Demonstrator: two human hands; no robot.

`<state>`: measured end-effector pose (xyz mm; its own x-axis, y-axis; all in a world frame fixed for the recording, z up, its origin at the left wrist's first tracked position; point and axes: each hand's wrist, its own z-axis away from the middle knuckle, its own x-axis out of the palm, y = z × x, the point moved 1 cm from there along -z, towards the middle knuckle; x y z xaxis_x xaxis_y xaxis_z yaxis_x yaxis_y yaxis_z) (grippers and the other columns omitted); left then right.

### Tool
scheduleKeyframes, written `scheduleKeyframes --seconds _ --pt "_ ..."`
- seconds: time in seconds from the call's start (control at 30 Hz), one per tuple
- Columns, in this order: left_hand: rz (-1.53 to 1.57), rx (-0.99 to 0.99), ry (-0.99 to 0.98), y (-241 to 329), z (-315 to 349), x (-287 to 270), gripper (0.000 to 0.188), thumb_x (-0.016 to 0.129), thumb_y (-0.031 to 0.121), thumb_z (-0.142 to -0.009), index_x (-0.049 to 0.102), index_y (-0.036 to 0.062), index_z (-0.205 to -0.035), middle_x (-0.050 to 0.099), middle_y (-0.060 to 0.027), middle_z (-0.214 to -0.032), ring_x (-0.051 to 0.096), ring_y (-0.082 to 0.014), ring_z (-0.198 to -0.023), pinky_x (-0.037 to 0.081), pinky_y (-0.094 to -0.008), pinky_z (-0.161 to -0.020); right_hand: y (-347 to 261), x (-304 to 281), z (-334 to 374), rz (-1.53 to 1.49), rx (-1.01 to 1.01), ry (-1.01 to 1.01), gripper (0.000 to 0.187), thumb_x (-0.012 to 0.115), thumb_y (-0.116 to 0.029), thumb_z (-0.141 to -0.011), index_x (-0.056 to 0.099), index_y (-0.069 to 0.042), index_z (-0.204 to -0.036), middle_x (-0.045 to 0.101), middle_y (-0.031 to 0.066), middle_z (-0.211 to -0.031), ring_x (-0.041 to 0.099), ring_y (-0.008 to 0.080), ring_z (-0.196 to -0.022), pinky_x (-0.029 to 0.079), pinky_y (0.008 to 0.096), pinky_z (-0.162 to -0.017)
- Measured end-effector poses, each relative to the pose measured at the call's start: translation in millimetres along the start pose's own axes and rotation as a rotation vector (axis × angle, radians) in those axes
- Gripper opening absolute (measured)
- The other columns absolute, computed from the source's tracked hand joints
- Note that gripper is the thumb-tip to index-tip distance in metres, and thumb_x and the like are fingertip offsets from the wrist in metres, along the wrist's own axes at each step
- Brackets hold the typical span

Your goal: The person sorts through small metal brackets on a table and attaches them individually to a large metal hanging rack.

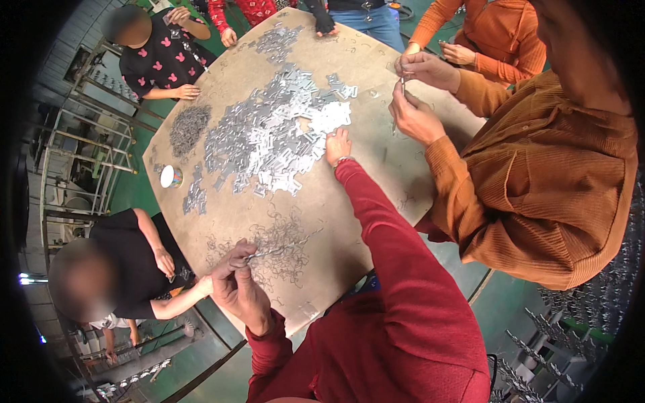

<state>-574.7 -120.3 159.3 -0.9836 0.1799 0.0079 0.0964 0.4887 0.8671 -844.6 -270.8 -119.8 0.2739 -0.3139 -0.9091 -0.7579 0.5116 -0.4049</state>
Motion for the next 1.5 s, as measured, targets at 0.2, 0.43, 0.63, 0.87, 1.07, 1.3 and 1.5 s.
scheduleKeyframes --seconds 0.2,0.43,0.63,0.87,1.07,1.3,1.5 --pt "-0.073 0.025 -0.042 12.9 -0.3 3.3 0.007 0.053 0.004 -0.085 0.048 0.0016 -0.084 0.06 -0.0178 -0.085 0.06 -0.0247 -0.082 0.04 -0.0495 -0.091 -1.6 -0.9 -18.2 0.041 -0.236 -0.038 0.034 0.055 0.003 -0.069 0.049 0.002 -0.103 0.056 0.0224 -0.092 0.057 0.0377 -0.084 0.05 0.0439 -0.07" --pt "0.145 0.002 -0.067 3.0 7.4 -1.0 0.007 0.056 -0.004 -0.08 0.056 -0.0009 -0.087 0.062 -0.0157 -0.083 0.06 -0.0249 -0.081 0.046 -0.0367 -0.081 -25.6 -75.3 30.9 -1.035 0.284 -0.507 0.028 0.064 -0.005 -0.076 0.056 -0.001 -0.103 0.063 0.0092 -0.077 0.061 0.0151 -0.068 0.047 0.023 -0.054" --pt "0.071 -0.186 -0.117 -7.0 22.5 -6.1 0.007 0.059 0.001 -0.081 0.06 -0.0008 -0.088 0.064 -0.0099 -0.087 0.061 -0.016 -0.08 0.048 -0.0265 -0.072 -100.1 -202.7 123.0 -1.55 0.11 -0.84 0.009 0.062 -0.001 -0.077 0.056 -0.004 -0.084 0.063 0.005 -0.078 0.06 0.0115 -0.07 0.043 0.0203 -0.058" --pt "-0.049 -0.224 -0.107 -28.7 18.4 -0.1 0.009 0.06 0.007 -0.083 0.06 0.0014 -0.09 0.065 -0.0079 -0.086 0.061 -0.0146 -0.076 0.048 -0.026 -0.068 -122.6 -256.0 153.1 -1.556 -0.168 -0.63 0.022 0.064 0.002 -0.075 0.054 -0.004 -0.094 0.063 0.0057 -0.078 0.057 0.0079 -0.069 0.041 0.0203 -0.06" --pt "-0.157 -0.17 -0.108 -39.7 6.8 2.1 0.006 0.06 0.007 -0.082 0.06 0.0023 -0.086 0.065 -0.009 -0.084 0.062 -0.0166 -0.074 0.047 -0.0264 -0.066 -129.5 -268.9 155.5 -1.493 -0.165 -0.56 0.034 0.063 0.006 -0.074 0.053 -0.001 -0.106 0.063 0.0047 -0.076 0.057 0.0082 -0.068 0.043 0.0204 -0.062" --pt "-0.038 -0.16 -0.015 -50.9 -15.6 -7.9 0.016 0.063 0.004 -0.077 0.062 0.0038 -0.094 0.065 -0.0098 -0.089 0.062 -0.0175 -0.078 0.047 -0.0287 -0.07 -135.4 -275.1 142.4 -1.345 -0.264 -0.401 0.019 0.069 0.001 -0.071 0.061 0.002 -0.088 0.065 0.0049 -0.074 0.059 0.007 -0.071 0.046 0.0187 -0.066" --pt "-0.256 -0.464 -0.196 -179.6 -14.0 -52.9 0.019 0.059 0.007 -0.08 0.064 0.0047 -0.098 0.063 -0.0121 -0.1 0.056 -0.0194 -0.099 0.043 -0.03 -0.084 -135.2 -293.9 140.6 -1.321 -0.305 -0.263 0.017 0.069 0.006 -0.069 0.062 0.003 -0.085 0.062 0.0051 -0.079 0.06 0.0091 -0.071 0.049 0.0203 -0.064"
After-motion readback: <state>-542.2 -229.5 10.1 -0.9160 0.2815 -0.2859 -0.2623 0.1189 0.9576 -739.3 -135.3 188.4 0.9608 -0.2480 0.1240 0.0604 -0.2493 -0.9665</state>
